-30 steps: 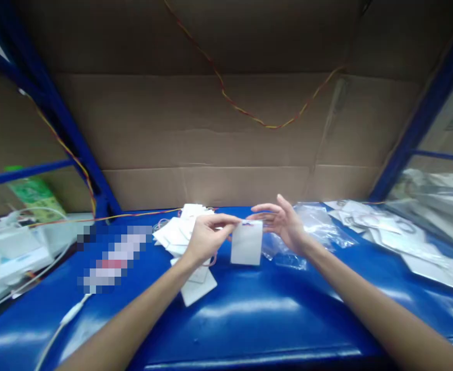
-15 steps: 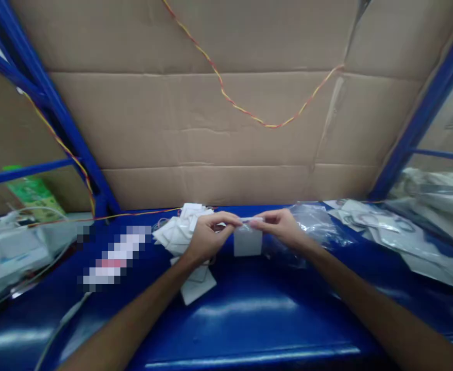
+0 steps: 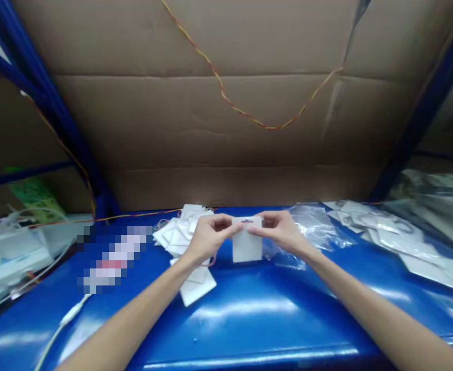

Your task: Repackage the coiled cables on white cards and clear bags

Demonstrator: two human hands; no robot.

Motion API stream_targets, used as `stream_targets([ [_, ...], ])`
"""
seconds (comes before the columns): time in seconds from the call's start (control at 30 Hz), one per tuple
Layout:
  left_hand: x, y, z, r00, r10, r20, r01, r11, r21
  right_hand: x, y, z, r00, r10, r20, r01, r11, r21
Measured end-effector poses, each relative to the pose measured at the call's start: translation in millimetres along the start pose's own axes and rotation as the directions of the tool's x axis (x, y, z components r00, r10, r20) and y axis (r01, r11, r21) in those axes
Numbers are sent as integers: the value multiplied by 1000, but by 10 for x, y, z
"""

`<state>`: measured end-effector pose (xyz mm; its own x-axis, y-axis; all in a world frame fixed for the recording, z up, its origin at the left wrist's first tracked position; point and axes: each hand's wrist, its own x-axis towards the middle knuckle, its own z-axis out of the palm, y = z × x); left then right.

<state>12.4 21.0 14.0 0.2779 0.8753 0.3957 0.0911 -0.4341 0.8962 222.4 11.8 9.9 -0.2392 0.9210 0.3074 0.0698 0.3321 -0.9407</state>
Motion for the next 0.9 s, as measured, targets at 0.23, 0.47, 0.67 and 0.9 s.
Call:
stream_targets([
  [0.23,42,-19,-56,995,-97,16,98,990,-100,5,-5,3,998,60,-27,-59,998,32],
  [0.47,87,48,-197,981,-182,67,191,969,-157,38,-6,-84,987,56,153,-75,990,121],
  [0.67,84,59,-235,969,-186,164,213,962,-169,46,-46,-120,989,-15,150,2,996,89],
  [0.9,98,19,-214,979,-189,72,198,968,-156,111,136,-76,1000,-16,-26,18,994,105],
])
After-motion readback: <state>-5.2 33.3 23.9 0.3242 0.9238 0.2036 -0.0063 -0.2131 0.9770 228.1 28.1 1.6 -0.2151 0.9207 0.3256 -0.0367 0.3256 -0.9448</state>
